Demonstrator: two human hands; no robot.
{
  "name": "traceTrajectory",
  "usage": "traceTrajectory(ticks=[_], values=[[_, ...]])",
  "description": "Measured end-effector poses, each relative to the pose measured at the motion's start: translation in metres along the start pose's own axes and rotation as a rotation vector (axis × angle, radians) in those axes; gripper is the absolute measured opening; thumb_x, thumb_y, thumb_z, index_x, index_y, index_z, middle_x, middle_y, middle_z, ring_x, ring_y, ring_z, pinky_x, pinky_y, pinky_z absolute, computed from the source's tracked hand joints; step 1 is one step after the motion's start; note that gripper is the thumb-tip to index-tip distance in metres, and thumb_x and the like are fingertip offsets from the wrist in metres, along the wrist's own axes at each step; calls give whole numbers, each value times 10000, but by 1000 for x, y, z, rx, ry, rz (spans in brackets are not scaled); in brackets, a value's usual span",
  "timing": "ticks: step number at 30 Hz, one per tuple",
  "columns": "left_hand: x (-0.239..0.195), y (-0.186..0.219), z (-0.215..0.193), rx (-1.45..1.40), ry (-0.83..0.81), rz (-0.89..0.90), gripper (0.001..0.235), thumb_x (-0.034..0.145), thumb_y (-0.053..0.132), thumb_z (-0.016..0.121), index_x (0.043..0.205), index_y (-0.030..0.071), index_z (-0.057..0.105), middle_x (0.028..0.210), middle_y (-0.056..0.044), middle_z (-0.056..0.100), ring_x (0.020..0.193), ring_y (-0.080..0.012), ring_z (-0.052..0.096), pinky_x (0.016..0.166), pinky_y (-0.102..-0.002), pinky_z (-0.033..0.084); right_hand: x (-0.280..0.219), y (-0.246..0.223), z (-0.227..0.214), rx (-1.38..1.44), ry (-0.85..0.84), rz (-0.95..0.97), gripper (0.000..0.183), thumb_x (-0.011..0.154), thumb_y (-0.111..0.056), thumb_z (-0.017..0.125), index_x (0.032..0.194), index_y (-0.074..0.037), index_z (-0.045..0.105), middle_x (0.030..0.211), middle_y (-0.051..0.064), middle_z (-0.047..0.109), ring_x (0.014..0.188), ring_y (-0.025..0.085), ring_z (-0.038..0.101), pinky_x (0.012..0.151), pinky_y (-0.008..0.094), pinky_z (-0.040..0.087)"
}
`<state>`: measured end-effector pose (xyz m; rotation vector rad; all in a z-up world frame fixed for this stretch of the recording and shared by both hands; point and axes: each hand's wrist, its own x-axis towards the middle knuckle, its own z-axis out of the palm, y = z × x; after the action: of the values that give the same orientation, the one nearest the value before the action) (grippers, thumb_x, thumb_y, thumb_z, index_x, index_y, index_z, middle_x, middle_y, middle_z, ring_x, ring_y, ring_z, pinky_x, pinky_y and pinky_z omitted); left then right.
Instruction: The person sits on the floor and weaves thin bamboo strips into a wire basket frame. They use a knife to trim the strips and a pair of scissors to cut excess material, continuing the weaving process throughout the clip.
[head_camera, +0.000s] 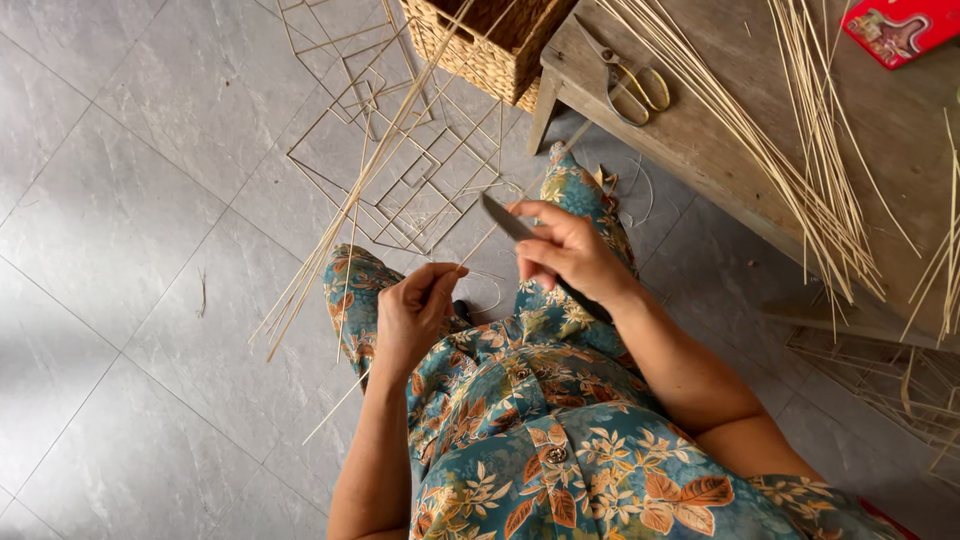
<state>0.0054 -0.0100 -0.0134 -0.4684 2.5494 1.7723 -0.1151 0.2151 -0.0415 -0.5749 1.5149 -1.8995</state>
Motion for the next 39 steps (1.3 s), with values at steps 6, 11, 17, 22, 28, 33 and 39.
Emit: traceTrajectory(ticks=[6,11,17,22,28,33,39], values=[[-4,6,0,-19,-45,-11,158,988,128,653,1052,50,775,610,-12,644,537,-24,563,477,-222,440,-2,3,-5,-45,168,1,86,1068,-80,632,1121,-13,631,795,45,675,585,60,552,508,205,446],[-16,-13,-15,52,-38,44,147,981,115,657,1032,51,779,631,2,674,556,-31,614,492,-232,474,0,0,-62,57,378,-46,169,1006,-113,653,1165,-64,680,721,40,654,521,51,506,467,195,421],[-27,-31,-36,66,-1,9,150,975,106,655,1036,48,780,645,-3,668,567,-39,589,491,-226,457,-9,-15,-126,107,650,-147,174,1033,-108,676,1199,-56,685,770,45,652,558,71,537,475,213,434],[-19,-26,-37,36,68,-36,165,995,119,644,1053,58,787,636,6,653,574,-29,580,492,-215,436,-16,-25,-101,20,577,-150,335,1048,-111,620,1379,-60,625,747,39,641,535,54,506,480,187,411],[2,4,3,3,8,59,156,980,119,661,1050,62,788,654,3,695,560,-25,610,487,-215,455,-3,-4,4,-73,-15,12,459,996,-102,617,1438,-39,514,739,38,682,511,43,555,427,191,456],[2,14,9,-8,-30,87,147,974,117,662,1043,50,774,702,3,724,568,-25,618,496,-221,482,-2,-2,18,-103,100,17,226,1023,-92,613,1238,-24,624,761,26,675,543,30,533,465,182,425],[-9,-10,-4,5,-45,44,146,970,122,670,1029,42,778,666,-20,693,553,-40,590,497,-233,472,0,2,-46,105,289,-72,159,1016,-108,628,1154,-32,652,745,35,635,536,49,469,468,195,377]])
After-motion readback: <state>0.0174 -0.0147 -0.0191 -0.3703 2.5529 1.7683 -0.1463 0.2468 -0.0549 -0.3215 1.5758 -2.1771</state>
